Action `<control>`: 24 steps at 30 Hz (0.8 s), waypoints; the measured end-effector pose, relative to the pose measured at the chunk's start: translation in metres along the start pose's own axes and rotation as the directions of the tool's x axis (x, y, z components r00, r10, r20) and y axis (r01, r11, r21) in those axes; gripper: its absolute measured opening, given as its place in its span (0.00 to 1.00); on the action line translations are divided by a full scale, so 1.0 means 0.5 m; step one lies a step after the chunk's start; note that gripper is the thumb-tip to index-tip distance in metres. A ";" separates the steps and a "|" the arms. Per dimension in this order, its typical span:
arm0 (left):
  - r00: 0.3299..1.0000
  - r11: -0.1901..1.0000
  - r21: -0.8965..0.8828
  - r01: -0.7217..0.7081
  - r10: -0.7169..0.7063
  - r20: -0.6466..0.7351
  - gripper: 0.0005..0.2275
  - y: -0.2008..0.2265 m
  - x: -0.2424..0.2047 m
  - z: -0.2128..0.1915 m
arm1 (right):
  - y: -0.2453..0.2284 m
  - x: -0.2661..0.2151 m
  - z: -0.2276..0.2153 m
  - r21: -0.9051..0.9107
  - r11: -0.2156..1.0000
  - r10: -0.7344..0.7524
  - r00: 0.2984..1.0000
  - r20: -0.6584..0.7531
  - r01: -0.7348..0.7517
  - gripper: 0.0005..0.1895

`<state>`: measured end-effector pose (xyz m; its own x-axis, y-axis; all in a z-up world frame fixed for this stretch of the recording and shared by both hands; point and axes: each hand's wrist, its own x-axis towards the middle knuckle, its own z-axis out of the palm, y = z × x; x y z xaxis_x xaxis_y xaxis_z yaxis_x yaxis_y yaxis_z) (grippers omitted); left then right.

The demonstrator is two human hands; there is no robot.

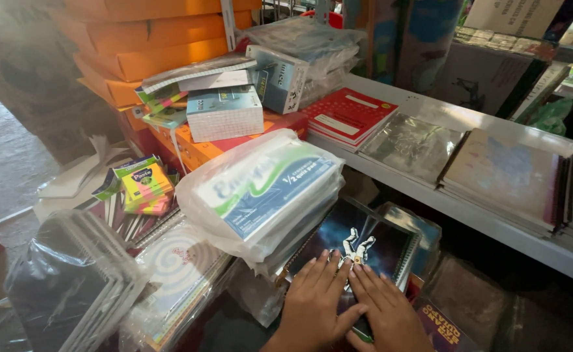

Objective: The person picks up notebooks from a pile on the floor and places them one by one onto a white shelf. The notebooks are stacked neatly in a row on the shelf.

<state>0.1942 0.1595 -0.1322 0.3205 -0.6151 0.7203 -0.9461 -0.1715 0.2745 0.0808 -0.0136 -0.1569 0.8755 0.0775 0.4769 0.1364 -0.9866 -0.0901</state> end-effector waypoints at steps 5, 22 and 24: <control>1.000 1.000 0.007 -0.004 0.004 0.010 0.32 0.010 -0.006 -0.001 | 0.004 -0.011 0.002 -0.011 1.000 -0.005 1.000 0.012 0.005 0.51; 0.995 0.999 -0.001 0.038 -0.038 0.093 0.32 0.031 -0.031 0.021 | 0.000 -0.046 -0.012 -0.002 0.998 0.064 0.993 0.100 -0.064 0.49; 0.995 0.999 0.001 0.043 -0.043 0.090 0.32 0.038 -0.033 0.024 | 0.020 -0.067 0.014 -0.064 0.998 0.022 0.998 0.063 -0.018 0.45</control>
<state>0.1705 0.1574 -0.1467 0.3553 -0.6741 0.6475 -0.9316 -0.1983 0.3047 0.0561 -0.0250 -0.1799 0.9056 0.0647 0.4191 0.0906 -0.9950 -0.0421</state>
